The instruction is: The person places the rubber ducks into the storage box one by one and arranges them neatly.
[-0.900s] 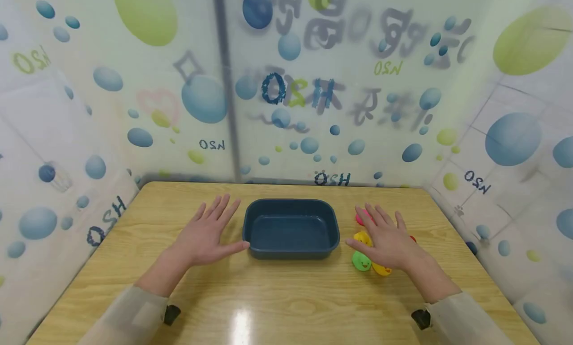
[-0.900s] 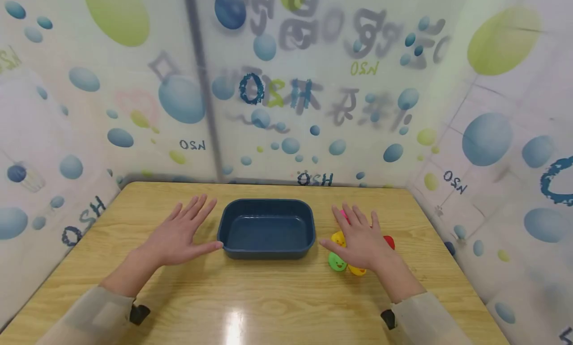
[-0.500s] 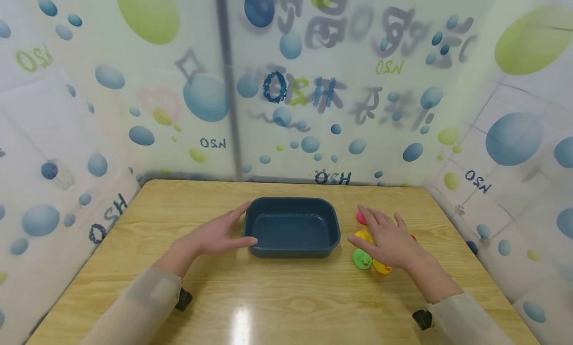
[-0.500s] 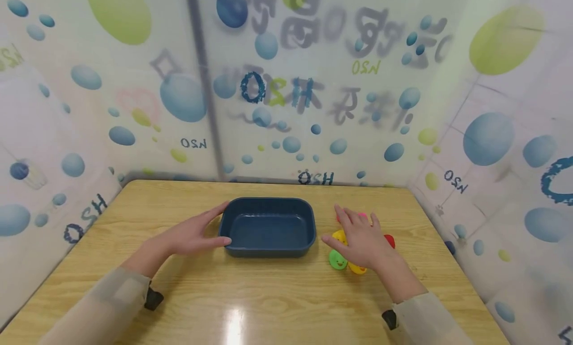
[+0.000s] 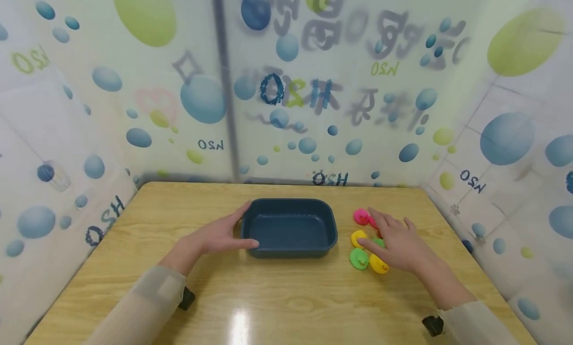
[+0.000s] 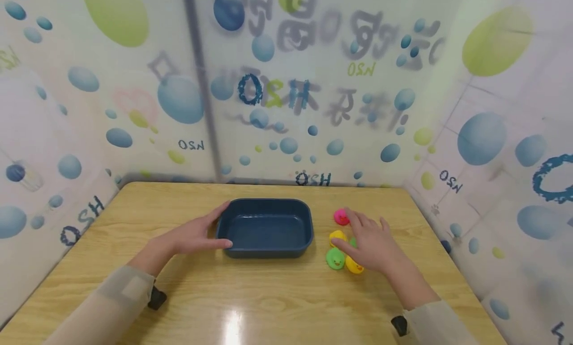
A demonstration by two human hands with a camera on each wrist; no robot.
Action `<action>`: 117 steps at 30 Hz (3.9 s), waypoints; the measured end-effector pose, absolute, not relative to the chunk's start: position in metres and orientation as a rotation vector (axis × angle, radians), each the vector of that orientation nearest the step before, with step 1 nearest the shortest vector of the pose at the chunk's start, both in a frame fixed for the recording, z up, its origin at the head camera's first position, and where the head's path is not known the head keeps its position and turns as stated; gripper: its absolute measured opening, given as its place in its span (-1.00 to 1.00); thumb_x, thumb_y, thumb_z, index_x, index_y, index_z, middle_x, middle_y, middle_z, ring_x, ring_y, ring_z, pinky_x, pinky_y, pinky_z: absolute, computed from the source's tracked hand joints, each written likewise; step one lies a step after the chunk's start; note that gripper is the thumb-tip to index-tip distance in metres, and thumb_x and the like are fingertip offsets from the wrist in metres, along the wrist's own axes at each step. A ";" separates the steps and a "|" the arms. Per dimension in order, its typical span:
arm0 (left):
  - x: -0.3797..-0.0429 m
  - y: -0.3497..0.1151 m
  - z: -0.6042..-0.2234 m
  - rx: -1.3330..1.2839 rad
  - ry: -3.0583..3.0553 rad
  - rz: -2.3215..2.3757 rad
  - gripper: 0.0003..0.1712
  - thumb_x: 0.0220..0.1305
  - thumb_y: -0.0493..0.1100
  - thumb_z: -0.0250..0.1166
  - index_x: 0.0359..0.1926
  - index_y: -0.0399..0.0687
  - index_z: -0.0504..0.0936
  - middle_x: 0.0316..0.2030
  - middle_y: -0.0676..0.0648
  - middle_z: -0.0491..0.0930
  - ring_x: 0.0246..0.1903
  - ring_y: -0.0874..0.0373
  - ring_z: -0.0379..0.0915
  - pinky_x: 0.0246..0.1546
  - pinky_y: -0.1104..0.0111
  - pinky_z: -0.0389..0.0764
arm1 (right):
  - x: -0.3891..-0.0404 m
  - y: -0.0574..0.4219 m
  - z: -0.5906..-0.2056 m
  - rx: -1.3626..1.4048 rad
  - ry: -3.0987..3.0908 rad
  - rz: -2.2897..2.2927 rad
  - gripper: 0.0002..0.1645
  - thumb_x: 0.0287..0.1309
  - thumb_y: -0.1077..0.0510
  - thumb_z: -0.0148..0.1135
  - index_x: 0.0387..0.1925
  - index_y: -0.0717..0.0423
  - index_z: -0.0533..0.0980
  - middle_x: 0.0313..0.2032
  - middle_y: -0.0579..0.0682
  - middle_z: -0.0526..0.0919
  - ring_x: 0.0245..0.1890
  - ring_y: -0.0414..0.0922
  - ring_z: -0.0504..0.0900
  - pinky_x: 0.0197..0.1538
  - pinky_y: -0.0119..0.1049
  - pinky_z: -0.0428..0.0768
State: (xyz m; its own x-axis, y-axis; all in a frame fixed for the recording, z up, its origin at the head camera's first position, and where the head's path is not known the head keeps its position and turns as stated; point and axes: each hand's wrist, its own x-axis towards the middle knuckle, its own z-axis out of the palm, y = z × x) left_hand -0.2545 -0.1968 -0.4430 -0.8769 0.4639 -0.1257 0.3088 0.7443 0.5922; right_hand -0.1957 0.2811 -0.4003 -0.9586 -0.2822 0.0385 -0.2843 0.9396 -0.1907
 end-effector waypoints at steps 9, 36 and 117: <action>-0.257 -0.195 -0.442 0.565 2.667 0.867 0.47 0.20 0.58 0.47 0.81 0.40 -0.28 0.68 -0.33 0.22 0.60 -0.37 0.28 0.55 -0.30 0.37 | -0.195 0.304 -0.402 0.400 -3.034 0.337 0.06 0.56 -0.46 0.12 0.67 0.22 0.21 0.48 0.42 0.49 0.44 0.46 0.49 0.48 0.63 0.23; -0.256 -0.189 -0.446 0.548 2.658 0.853 0.48 0.21 0.57 0.46 0.81 0.36 -0.31 0.54 -0.35 0.46 0.49 -0.32 0.46 0.52 -0.22 0.45 | -0.208 0.399 -0.427 0.217 -3.145 0.868 -0.35 0.39 -0.01 0.52 0.28 0.31 0.54 0.16 0.26 0.70 -0.03 0.00 0.65 -0.18 -0.35 0.69; -0.258 -0.193 -0.444 0.592 2.633 0.892 0.48 0.26 0.52 0.47 0.82 0.15 -0.26 0.62 -0.35 0.34 0.57 -0.28 0.36 0.57 -0.22 0.40 | -0.285 0.099 -0.437 0.849 -3.028 1.144 -0.62 0.43 0.13 0.47 0.22 -0.08 0.65 0.11 -0.07 0.75 -0.02 -0.13 0.66 0.13 -0.13 0.73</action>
State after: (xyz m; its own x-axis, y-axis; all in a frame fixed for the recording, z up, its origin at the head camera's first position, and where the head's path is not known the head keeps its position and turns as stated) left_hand -0.2580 -0.1929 -0.4442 -0.8706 0.4701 -0.1453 0.2850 0.7226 0.6298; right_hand -0.2854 0.0985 -0.4366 -0.8518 -0.5237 -0.0125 -0.3846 0.6414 -0.6639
